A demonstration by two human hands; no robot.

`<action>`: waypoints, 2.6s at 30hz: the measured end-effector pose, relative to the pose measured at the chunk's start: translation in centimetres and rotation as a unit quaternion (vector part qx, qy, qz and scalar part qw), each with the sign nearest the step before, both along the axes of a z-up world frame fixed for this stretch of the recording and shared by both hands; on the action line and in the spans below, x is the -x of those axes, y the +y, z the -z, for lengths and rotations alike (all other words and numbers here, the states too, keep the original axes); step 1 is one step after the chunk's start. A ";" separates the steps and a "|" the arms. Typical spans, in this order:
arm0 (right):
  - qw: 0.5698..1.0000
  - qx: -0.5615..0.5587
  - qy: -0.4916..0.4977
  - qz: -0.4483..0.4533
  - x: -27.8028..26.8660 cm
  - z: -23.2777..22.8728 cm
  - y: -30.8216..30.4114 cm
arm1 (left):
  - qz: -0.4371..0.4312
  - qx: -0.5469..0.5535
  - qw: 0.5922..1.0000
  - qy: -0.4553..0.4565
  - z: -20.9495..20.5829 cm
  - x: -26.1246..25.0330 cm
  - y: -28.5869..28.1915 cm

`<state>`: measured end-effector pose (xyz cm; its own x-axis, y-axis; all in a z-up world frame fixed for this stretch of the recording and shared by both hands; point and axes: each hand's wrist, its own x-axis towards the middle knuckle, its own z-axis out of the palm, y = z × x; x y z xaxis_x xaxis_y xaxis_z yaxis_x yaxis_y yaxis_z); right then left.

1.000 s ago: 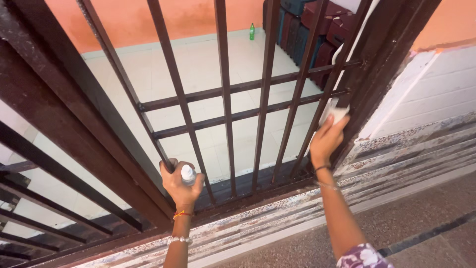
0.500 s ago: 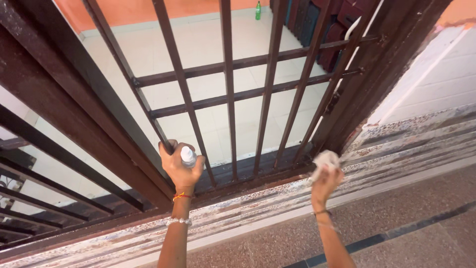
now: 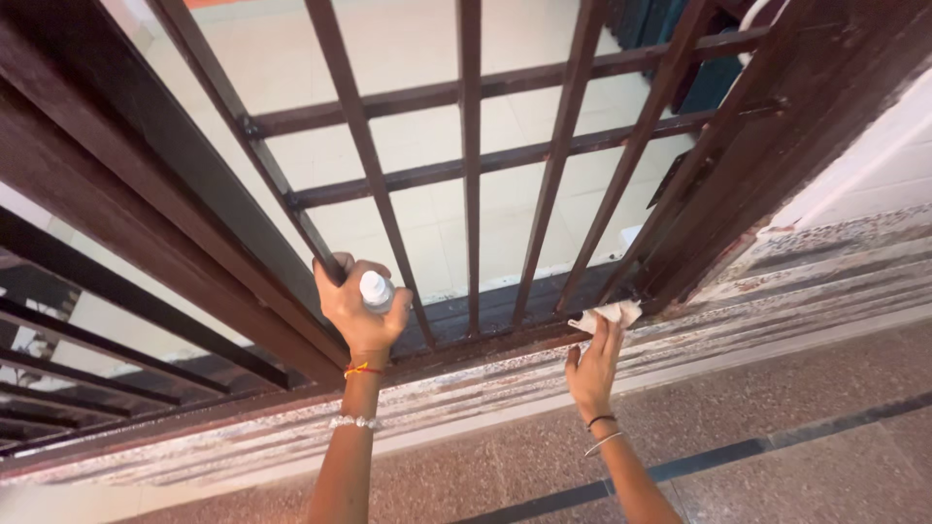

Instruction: The person cleans a brown metal security gate using a spray bottle and a white cloth. They systematically spray the metal bars and wipe them down, moving from the bottom to the top of the gate.

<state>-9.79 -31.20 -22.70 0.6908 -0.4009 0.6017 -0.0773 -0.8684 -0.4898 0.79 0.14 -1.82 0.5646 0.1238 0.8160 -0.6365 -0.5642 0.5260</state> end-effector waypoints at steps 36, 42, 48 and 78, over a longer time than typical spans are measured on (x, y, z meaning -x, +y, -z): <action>0.920 0.131 0.157 -0.335 -6.1 -5.7 19.8 | 0.008 0.006 1.000 -0.002 -0.2 0.0 0.2; 0.942 0.146 0.244 -0.179 -1.8 -5.0 4.0 | 0.003 0.013 1.000 -0.005 0.0 -0.1 0.0; 0.937 0.179 0.257 -0.156 -2.2 -7.4 -5.4 | 0.010 0.003 1.000 -0.004 0.1 -0.1 0.2; 0.856 0.182 0.267 -0.404 -3.8 -5.4 18.3 | -0.002 -0.004 1.000 0.019 0.0 0.0 0.2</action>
<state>-6.02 -12.92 -17.27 0.8692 0.4845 0.0981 0.4925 -0.8314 -0.2574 0.79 0.38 -1.80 0.5950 0.1201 0.7947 -0.6139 -0.5701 0.5459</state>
